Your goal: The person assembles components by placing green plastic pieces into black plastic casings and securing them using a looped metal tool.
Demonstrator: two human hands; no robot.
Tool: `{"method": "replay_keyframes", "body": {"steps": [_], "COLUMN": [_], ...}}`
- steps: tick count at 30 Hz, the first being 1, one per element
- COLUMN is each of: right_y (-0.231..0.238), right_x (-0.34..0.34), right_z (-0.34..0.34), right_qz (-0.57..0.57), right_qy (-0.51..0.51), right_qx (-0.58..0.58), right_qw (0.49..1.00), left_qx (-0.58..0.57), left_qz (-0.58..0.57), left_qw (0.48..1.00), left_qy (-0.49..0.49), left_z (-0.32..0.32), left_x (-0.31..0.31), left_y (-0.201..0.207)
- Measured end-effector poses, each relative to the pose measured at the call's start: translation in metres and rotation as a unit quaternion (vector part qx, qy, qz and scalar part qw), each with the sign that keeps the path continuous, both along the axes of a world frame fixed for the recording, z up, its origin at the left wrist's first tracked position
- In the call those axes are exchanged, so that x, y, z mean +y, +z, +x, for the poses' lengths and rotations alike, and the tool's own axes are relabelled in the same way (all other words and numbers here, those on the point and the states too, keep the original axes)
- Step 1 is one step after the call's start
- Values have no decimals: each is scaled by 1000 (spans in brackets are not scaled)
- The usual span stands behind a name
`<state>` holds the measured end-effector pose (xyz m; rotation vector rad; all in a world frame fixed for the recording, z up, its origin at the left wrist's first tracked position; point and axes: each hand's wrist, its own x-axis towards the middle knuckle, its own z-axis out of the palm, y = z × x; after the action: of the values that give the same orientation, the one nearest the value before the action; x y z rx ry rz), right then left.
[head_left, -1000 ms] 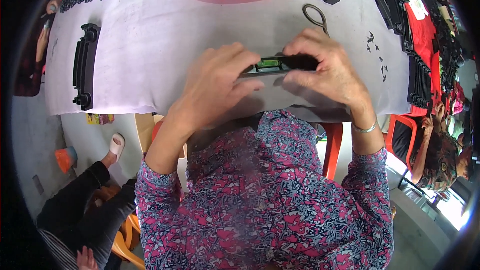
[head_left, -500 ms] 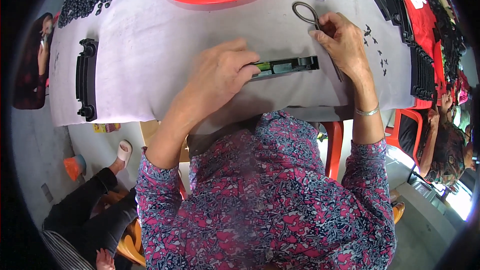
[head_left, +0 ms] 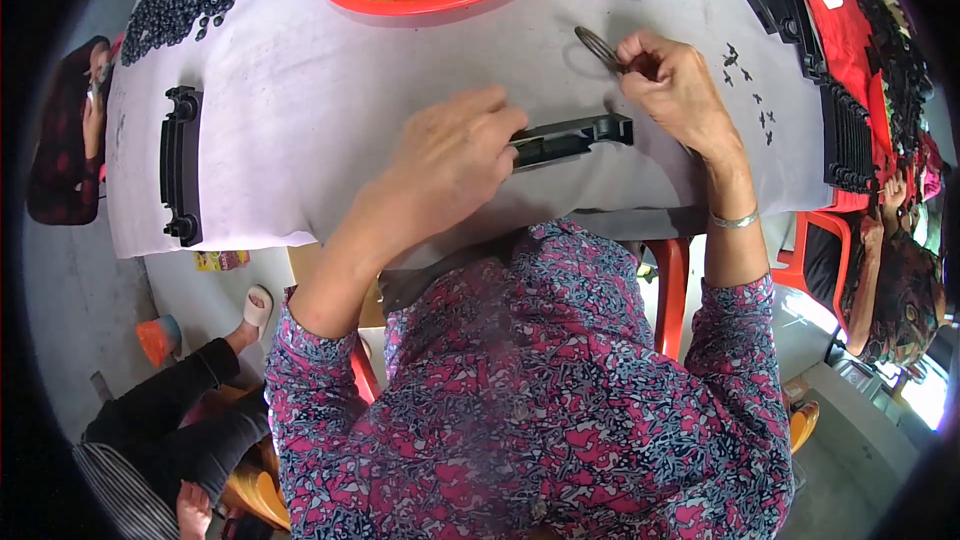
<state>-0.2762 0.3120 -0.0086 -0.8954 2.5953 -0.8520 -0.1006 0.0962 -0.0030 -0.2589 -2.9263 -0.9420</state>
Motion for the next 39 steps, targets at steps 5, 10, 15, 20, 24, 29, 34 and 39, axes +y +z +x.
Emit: {"method": "replay_keyframes", "body": {"steps": [5,10,15,20,24,29,34,39], "right_y": [11,11,23,18,16,17,8,7], "right_x": [13,13,2,-1,-3,-3,-3,-3], "right_z": [13,43,60,48,45,52,53,54], "right_qz": [-220,-224,-131,-82,-86,-58,-71,-65], "right_qy": [-13,-22,105,118,130,143,171,171], "right_qx": [-319,-303,-16,-66,-53,-36,56,37], "right_qw": [922,926,986,987,986,987,981,982], "left_qx": [45,-58,-73,-104,-191,-235,-186,-188], "left_qz": [20,57,118,198,238,186,189,92], "left_qw": [999,997,990,974,951,953,962,977], "left_qy": [6,18,33,43,59,36,66,38], "left_z": [3,-2,-3,-8,-12,-19,-20,-20], "left_x": [7,9,4,1,-4,-8,-13,-5], "left_y": [-3,1,2,6,16,20,12,28]}}
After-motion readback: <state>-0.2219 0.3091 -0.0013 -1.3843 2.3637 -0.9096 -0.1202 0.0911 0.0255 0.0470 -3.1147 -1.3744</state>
